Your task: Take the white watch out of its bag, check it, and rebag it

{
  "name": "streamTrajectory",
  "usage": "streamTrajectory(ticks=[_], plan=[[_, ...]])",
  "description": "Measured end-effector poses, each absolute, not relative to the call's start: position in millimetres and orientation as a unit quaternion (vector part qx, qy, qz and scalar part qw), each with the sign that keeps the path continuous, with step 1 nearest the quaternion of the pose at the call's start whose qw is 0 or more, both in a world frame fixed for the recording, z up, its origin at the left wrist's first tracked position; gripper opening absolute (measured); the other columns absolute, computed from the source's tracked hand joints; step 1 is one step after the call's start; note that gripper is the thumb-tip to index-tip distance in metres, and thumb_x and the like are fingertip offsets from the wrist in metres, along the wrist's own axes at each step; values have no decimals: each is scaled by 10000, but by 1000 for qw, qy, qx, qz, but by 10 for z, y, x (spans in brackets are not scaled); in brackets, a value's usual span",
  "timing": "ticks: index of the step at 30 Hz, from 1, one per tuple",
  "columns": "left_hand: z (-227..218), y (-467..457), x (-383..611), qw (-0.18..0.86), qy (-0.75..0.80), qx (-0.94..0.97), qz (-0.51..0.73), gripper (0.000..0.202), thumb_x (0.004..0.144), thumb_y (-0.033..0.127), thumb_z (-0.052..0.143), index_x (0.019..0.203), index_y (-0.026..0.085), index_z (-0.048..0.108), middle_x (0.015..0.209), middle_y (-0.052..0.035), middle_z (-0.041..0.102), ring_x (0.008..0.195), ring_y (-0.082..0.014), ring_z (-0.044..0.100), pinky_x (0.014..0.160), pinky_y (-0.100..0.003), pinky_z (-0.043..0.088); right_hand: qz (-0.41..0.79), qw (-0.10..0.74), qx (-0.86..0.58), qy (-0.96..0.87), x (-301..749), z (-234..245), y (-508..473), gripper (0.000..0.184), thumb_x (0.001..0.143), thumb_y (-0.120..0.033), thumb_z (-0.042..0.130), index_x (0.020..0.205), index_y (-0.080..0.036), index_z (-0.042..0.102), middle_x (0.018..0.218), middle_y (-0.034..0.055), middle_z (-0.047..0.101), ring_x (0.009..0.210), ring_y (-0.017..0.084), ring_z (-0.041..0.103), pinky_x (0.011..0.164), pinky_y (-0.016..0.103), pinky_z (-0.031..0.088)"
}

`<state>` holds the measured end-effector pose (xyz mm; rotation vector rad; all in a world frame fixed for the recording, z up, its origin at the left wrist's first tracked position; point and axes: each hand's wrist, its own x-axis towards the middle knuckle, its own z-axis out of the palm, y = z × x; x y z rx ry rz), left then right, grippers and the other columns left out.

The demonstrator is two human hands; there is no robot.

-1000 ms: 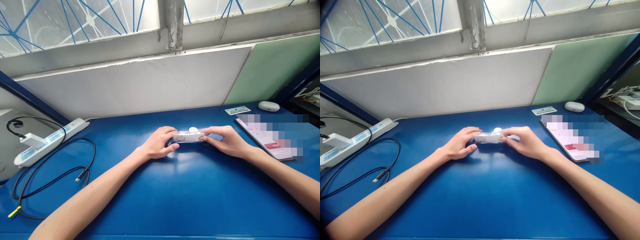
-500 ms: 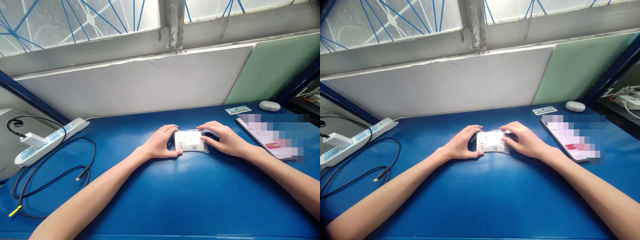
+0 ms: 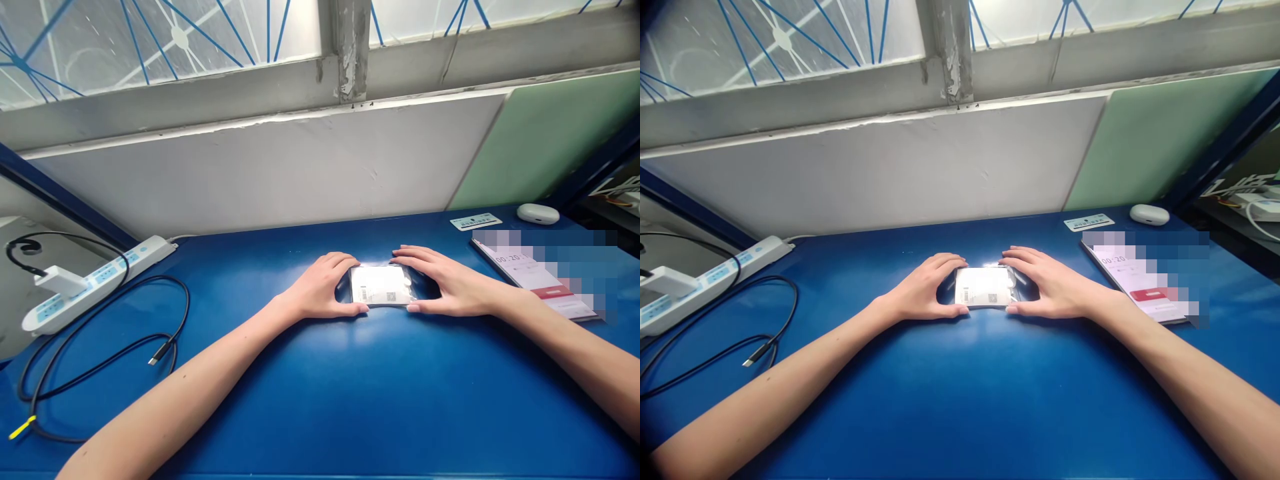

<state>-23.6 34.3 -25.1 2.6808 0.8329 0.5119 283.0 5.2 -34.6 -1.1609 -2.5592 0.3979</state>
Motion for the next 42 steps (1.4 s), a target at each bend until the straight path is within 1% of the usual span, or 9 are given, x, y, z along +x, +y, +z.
streamTrajectory(ticks=[5, 10, 19, 26, 30, 34, 37, 42], plan=[[-257, 343, -232, 150, 292, 926, 184, 760, 718, 635, 776, 1282, 171, 564, 1348, -175, 587, 1277, -340, 534, 1074, -485, 437, 146, 144, -413, -887, 2835, -348, 52, 894, 761, -625, 711, 1494, -187, 449, 1558, 189, 425, 1433, 425, 373, 1124, 613, 383], [-258, 340, -223, 143, 309, 923, 180, 750, 710, 610, 790, 1258, 143, 581, 1338, -193, 590, 1269, -347, 542, 1071, -489, 448, 149, 130, -419, -886, 2844, -348, 50, 902, 773, -640, 693, 1495, -161, 442, 1568, 198, 406, 1443, 409, 363, 1135, 600, 376], [-256, 340, -224, 146, 312, 921, 183, 749, 706, 638, 780, 1252, 163, 591, 1350, -190, 585, 1272, -358, 542, 1064, -514, 452, 149, 154, -410, -887, 2859, -381, 62, 902, 761, -611, 719, 1514, -207, 430, 1564, 168, 426, 1429, 419, 383, 1126, 613, 388], [-259, 339, -233, 143, 307, 921, 194, 811, 664, 677, 789, 1272, 174, 604, 1350, -186, 591, 1261, -369, 553, 1060, -528, 452, 143, 154, -408, -888, 2865, -391, 67, 937, 767, -611, 714, 1541, -200, 383, 1564, 172, 427, 1426, 420, 390, 1125, 616, 390], [-258, 336, -233, 129, 311, 922, 189, 884, 641, 686, 798, 1307, 147, 584, 1370, -202, 576, 1275, -367, 546, 1077, -521, 445, 137, 143, -415, -888, 2864, -391, 71, 969, 769, -625, 705, 1553, -176, 354, 1573, 185, 408, 1433, 417, 380, 1133, 606, 384], [-252, 329, -229, 126, 318, 921, 186, 848, 666, 651, 792, 1301, 125, 591, 1370, -206, 575, 1279, -367, 544, 1081, -507, 450, 138, 149, -413, -888, 2872, -395, 71, 978, 762, -623, 713, 1557, -185, 348, 1570, 183, 414, 1423, 423, 394, 1124, 613, 393], [-258, 329, -227, 126, 318, 920, 190, 798, 680, 621, 790, 1284, 134, 604, 1358, -197, 586, 1271, -363, 552, 1079, -501, 455, 136, 152, -409, -890, 2880, -407, 74, 968, 763, -617, 714, 1556, -193, 354, 1569, 181, 416, 1423, 425, 392, 1122, 613, 394], [-265, 336, -233, 131, 312, 922, 190, 817, 689, 642, 779, 1310, 147, 586, 1372, -194, 577, 1277, -367, 542, 1079, -515, 445, 135, 154, -405, -891, 2884, -407, 71, 950, 766, -604, 718, 1555, -216, 357, 1569, 172, 419, 1423, 430, 390, 1122, 622, 389]])
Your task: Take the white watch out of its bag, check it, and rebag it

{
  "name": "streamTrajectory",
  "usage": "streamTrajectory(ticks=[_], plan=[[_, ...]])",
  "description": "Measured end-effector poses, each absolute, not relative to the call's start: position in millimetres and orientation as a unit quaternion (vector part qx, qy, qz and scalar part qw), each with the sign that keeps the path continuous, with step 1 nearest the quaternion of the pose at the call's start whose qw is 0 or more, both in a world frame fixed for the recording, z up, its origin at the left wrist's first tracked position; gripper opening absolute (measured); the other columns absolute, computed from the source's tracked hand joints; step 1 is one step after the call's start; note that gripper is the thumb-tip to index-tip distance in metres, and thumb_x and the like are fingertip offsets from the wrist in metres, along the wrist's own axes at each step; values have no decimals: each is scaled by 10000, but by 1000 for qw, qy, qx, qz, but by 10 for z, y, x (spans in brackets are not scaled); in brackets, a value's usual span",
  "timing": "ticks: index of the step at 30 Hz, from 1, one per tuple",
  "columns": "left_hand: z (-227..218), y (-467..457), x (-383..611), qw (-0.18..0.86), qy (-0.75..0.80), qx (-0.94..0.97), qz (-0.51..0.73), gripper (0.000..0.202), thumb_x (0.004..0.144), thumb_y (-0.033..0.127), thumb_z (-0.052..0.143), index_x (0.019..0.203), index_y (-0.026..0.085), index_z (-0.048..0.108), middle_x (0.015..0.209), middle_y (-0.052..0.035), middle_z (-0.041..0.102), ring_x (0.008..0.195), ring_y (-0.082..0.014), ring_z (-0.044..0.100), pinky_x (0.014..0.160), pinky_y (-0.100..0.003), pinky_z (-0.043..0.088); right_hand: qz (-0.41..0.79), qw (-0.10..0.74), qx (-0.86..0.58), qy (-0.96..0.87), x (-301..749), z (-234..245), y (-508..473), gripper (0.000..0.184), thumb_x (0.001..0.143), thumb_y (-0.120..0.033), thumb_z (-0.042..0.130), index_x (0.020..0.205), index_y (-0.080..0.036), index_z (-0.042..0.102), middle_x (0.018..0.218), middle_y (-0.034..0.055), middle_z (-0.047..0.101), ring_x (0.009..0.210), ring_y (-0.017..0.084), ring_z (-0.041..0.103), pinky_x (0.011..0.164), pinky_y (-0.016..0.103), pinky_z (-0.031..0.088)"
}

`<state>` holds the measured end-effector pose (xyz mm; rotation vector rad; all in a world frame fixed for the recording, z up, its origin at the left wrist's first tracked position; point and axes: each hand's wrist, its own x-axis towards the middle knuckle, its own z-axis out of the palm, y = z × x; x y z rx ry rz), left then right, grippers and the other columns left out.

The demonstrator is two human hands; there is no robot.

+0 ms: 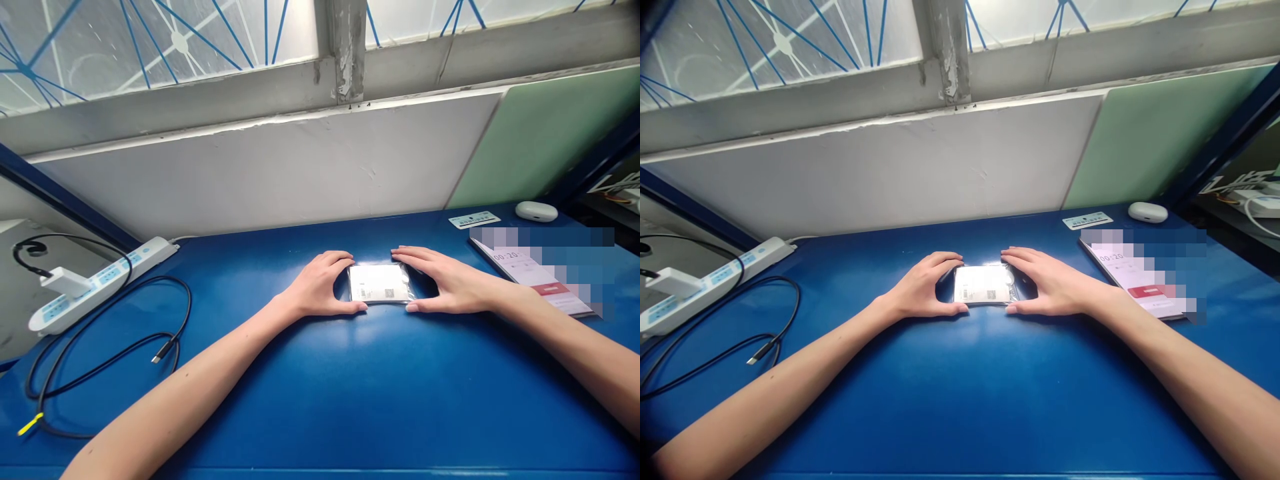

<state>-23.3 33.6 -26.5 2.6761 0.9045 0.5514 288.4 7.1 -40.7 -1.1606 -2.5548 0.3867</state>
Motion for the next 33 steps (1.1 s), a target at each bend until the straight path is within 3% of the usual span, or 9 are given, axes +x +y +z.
streamTrajectory(ticks=[6, 9, 13, 17, 24, 29, 33], plan=[[-251, 341, -235, 137, 290, 930, 180, 760, 777, 636, 718, 1340, 151, 560, 1390, -189, 561, 1289, -349, 525, 1084, -497, 425, 219, 169, -458, -845, 2795, -341, -8, 906, 817, -588, 673, 1565, -239, 301, 1587, 154, 397, 1422, 399, 407, 1120, 593, 406], [-248, 344, -235, 135, 288, 932, 175, 742, 792, 643, 699, 1337, 158, 562, 1383, -183, 565, 1290, -344, 520, 1083, -495, 422, 248, 207, -479, -816, 2670, -352, -51, 835, 851, -578, 643, 1543, -251, 309, 1526, 151, 484, 1373, 362, 484, 1105, 568, 432], [-250, 346, -238, 133, 293, 932, 164, 704, 837, 627, 656, 1360, 169, 547, 1404, -177, 550, 1313, -337, 498, 1100, -496, 405, 207, 244, -505, -801, 2512, -404, -72, 753, 836, -597, 646, 1449, -214, 437, 1408, 172, 589, 1303, 374, 545, 1068, 566, 460], [-250, 349, -232, 134, 295, 932, 166, 673, 823, 605, 687, 1313, 155, 585, 1386, -184, 560, 1300, -343, 504, 1090, -494, 411, 179, 255, -505, -805, 2461, -429, -83, 695, 864, -573, 617, 1429, -200, 457, 1368, 170, 622, 1262, 364, 579, 1037, 539, 489], [-270, 373, -219, 156, 301, 923, 185, 698, 752, 611, 756, 1283, 184, 601, 1356, -165, 589, 1283, -346, 524, 1075, -496, 430, 115, 221, -488, -837, 2494, -490, -98, 563, 980, -487, 456, 1420, -136, 493, 1437, 199, 562, 1344, 348, 514, 1107, 542, 429], [-292, 379, -226, 166, 294, 920, 201, 681, 730, 581, 787, 1254, 179, 623, 1347, -169, 593, 1265, -354, 538, 1064, -498, 437, 86, 215, -480, -846, 2492, -511, -92, 483, 1026, -386, 355, 1396, -132, 535, 1415, 184, 592, 1336, 317, 534, 1104, 523, 450], [-299, 379, -223, 169, 296, 917, 208, 669, 707, 581, 807, 1215, 177, 649, 1329, -175, 606, 1248, -345, 554, 1056, -492, 443, 27, 216, -478, -851, 2461, -512, -115, 465, 1031, -326, 348, 1390, -110, 551, 1503, 196, 502, 1407, 339, 446, 1105, 530, 450]])
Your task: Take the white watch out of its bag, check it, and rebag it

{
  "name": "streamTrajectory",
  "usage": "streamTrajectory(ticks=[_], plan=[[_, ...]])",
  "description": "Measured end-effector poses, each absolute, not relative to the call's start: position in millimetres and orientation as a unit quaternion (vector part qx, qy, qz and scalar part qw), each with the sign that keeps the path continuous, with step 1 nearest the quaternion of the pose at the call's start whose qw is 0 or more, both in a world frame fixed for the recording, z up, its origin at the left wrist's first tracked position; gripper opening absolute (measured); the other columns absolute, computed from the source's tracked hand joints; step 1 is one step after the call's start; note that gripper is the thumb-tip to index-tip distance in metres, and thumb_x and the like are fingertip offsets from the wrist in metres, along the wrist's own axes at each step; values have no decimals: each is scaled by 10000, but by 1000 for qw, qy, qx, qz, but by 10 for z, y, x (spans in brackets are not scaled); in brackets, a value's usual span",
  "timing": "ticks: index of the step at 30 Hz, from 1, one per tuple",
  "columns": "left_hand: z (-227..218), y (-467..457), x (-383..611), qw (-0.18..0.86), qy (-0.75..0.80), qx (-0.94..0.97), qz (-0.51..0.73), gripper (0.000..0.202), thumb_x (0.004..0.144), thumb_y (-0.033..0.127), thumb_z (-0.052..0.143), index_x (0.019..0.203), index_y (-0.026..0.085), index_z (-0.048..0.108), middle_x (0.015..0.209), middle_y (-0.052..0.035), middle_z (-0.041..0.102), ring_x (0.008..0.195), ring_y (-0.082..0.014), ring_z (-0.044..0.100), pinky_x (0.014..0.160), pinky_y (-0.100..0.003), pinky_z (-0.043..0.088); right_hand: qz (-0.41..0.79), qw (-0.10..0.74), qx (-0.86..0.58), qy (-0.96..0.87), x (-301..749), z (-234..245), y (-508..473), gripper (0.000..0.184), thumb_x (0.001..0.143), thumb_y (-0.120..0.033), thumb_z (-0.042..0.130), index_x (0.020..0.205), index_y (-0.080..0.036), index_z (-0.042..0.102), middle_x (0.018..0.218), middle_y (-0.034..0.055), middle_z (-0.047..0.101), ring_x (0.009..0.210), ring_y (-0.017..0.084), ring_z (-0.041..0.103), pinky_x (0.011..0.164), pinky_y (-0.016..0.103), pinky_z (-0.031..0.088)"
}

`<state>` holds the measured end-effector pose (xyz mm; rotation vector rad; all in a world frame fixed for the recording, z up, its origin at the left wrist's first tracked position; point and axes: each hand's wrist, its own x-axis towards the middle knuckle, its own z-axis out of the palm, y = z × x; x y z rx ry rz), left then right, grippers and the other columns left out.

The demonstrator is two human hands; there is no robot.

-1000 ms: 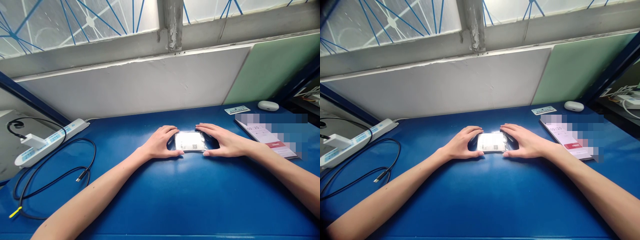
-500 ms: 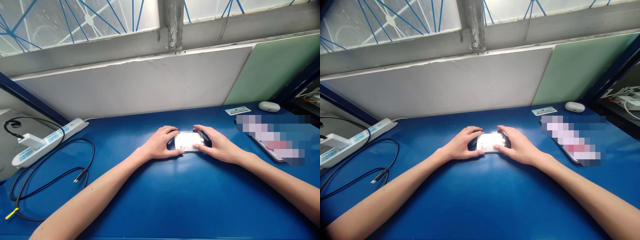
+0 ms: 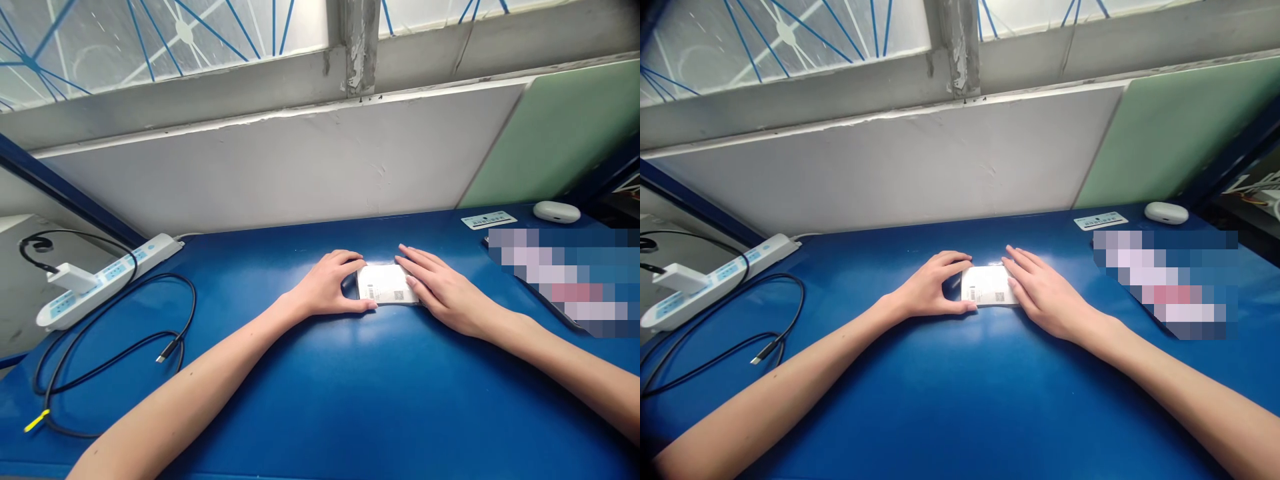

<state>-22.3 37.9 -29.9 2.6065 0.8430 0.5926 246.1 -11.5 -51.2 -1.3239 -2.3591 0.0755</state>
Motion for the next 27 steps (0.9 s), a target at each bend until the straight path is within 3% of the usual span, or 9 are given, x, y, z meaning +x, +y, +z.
streamTrajectory(ticks=[6, 11, 15, 18, 22, 27], plan=[[-330, 397, -225, 178, 299, 912, 217, 656, 689, 576, 822, 1177, 165, 673, 1333, -184, 611, 1255, -345, 554, 1062, -493, 437, -29, 226, -481, -846, 2454, -512, -147, 382, 1015, -274, 403, 1281, -124, 633, 1304, 155, 683, 1274, 320, 582, 1021, 489, 535], [-337, 399, -223, 179, 297, 912, 219, 646, 691, 558, 824, 1177, 158, 679, 1322, -184, 621, 1252, -347, 556, 1063, -499, 433, -63, 181, -492, -849, 2450, -528, -170, 443, 964, -132, 387, 1369, -78, 558, 1326, 191, 665, 1224, 302, 638, 944, 434, 586], [-328, 401, -208, 184, 296, 909, 229, 604, 684, 522, 833, 1159, 177, 692, 1298, -160, 637, 1232, -338, 563, 1051, -493, 443, -90, 162, -491, -851, 2419, -514, -176, 516, 875, -32, 383, 1351, -61, 581, 1253, 213, 700, 1120, 308, 701, 866, 416, 613], [-319, 404, -204, 193, 301, 906, 227, 583, 683, 513, 831, 1153, 194, 699, 1296, -149, 638, 1229, -340, 563, 1039, -495, 454, -77, 175, -492, -849, 2412, -488, -172, 513, 873, -44, 392, 1342, -73, 599, 1224, 204, 717, 1101, 315, 709, 854, 423, 615], [-316, 400, -208, 195, 306, 906, 220, 566, 681, 488, 832, 1148, 197, 698, 1299, -149, 638, 1237, -341, 559, 1039, -493, 459, 12, 229, -502, -834, 2446, -475, -161, 435, 933, -115, 402, 1277, -170, 663, 1226, 115, 734, 1070, 276, 727, 827, 378, 624], [-318, 392, -213, 172, 291, 915, 222, 540, 706, 462, 799, 1152, 183, 677, 1297, -153, 642, 1240, -341, 560, 1052, -491, 449, 34, 266, -497, -826, 2512, -491, -133, 376, 930, -129, 433, 1143, -181, 739, 1208, 109, 744, 1116, 258, 706, 928, 382, 589]])
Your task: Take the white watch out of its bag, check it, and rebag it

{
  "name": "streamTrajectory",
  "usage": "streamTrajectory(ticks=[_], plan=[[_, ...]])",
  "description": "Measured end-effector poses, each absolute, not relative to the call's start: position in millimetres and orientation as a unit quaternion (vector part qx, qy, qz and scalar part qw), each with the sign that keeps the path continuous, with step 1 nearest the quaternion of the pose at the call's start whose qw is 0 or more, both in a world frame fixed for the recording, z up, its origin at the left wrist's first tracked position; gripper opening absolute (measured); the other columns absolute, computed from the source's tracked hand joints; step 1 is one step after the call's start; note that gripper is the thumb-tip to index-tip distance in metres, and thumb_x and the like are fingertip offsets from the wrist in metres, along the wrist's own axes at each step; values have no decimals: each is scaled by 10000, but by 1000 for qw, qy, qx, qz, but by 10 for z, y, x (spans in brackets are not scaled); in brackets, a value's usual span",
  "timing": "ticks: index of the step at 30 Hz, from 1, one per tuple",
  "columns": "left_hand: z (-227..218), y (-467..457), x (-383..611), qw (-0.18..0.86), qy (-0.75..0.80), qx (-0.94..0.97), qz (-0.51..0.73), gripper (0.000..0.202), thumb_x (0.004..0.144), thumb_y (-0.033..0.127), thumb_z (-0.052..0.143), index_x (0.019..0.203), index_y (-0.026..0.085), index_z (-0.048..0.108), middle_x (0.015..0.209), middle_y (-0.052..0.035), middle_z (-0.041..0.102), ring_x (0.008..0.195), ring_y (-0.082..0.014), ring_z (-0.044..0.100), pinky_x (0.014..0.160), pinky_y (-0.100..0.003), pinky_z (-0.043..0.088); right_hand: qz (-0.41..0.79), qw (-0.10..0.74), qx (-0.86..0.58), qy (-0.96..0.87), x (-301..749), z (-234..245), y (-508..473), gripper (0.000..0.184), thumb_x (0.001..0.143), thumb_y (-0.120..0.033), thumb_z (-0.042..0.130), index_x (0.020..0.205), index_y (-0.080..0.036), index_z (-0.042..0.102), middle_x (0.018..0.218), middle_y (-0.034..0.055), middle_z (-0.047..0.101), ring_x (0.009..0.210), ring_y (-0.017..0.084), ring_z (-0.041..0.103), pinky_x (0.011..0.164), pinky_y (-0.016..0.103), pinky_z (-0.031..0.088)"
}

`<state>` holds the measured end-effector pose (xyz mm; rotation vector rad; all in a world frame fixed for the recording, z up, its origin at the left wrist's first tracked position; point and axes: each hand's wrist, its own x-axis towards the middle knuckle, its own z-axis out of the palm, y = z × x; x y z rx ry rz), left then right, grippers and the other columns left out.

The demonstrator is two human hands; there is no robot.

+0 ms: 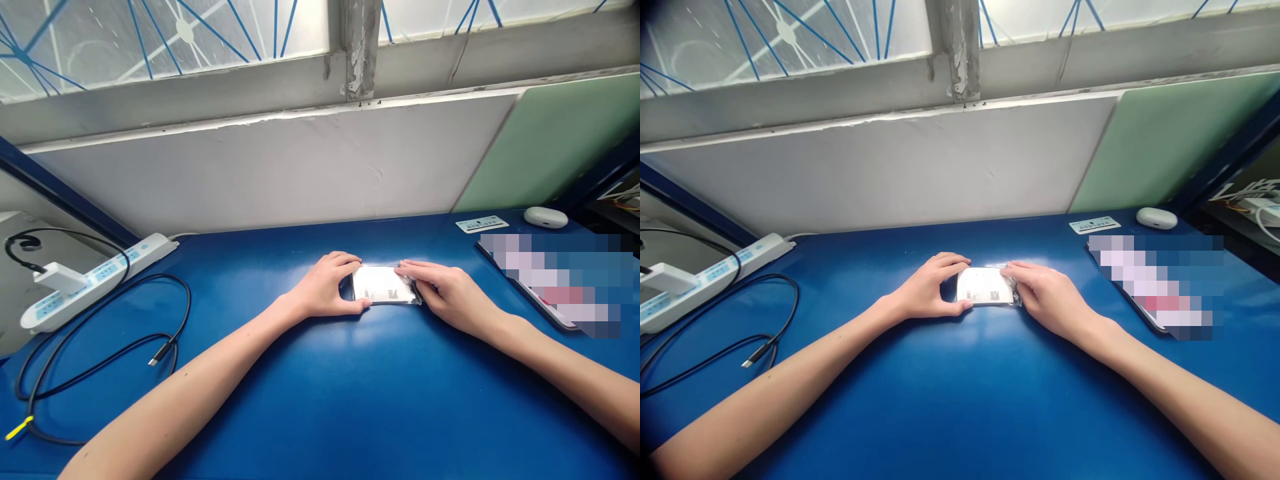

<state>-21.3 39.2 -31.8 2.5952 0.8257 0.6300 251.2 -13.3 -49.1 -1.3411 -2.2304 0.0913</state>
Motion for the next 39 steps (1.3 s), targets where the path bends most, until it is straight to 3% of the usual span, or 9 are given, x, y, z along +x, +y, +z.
streamTrajectory(ticks=[5, 9, 15, 18, 23, 28, 32, 39], plan=[[-305, 400, -221, 167, 270, 922, 222, 531, 718, 468, 776, 1142, 169, 664, 1265, -160, 660, 1213, -335, 577, 1034, -485, 460, -31, 251, -487, -836, 2595, -477, -90, 296, 891, -146, 503, 975, -208, 780, 1122, 76, 770, 1116, 283, 685, 928, 445, 584], [-310, 398, -231, 165, 269, 923, 220, 599, 717, 509, 770, 1185, 165, 622, 1273, -159, 647, 1228, -333, 565, 1057, -486, 442, -46, 239, -457, -855, 2596, -424, -99, 274, 903, -161, 519, 936, -214, 786, 1197, 100, 724, 1177, 319, 621, 907, 465, 578], [-267, 355, -237, 150, 262, 934, 191, 570, 757, 454, 715, 1229, 163, 582, 1294, -161, 609, 1241, -340, 531, 1059, -485, 427, 16, 219, -446, -867, 2562, -382, -126, 274, 964, -267, 506, 1105, -221, 736, 894, 90, 736, 796, 245, 679, 668, 373, 566], [-247, 339, -231, 135, 253, 942, 176, 567, 797, 439, 676, 1274, 150, 576, 1290, -160, 600, 1232, -337, 528, 1062, -471, 419, 31, 231, -434, -870, 2546, -383, -138, 291, 972, -260, 494, 1164, -216, 708, 897, 81, 742, 780, 227, 679, 673, 345, 543], [-275, 345, -224, 124, 263, 941, 173, 679, 771, 601, 709, 1275, 162, 588, 1315, -170, 582, 1240, -346, 518, 1062, -477, 415, 46, 232, -422, -875, 2532, -361, -151, 312, 973, -330, 530, 1202, -195, 693, 842, 74, 723, 766, 225, 659, 665, 334, 519], [-286, 355, -216, 123, 264, 940, 176, 588, 811, 570, 701, 1228, 165, 618, 1301, -156, 607, 1228, -323, 536, 1051, -458, 425, 36, 202, -398, -894, 2553, -334, -131, 354, 1021, -361, 436, 1201, -221, 707, 742, 52, 657, 699, 205, 603, 620, 324, 484], [-268, 351, -207, 131, 256, 941, 175, 513, 863, 549, 659, 1208, 171, 624, 1284, -143, 633, 1230, -316, 542, 1059, -459, 422, 45, 212, -399, -891, 2554, -335, -124, 337, 1006, -353, 464, 1205, -233, 708, 798, 65, 676, 737, 213, 622, 651, 340, 515], [-269, 342, -207, 143, 257, 940, 175, 480, 886, 523, 632, 1215, 174, 621, 1287, -155, 630, 1215, -319, 561, 1032, -463, 451, 66, 255, -399, -878, 2519, -390, -131, 260, 936, -356, 593, 1134, -259, 732, 1090, 109, 707, 932, 259, 679, 798, 417, 591]])
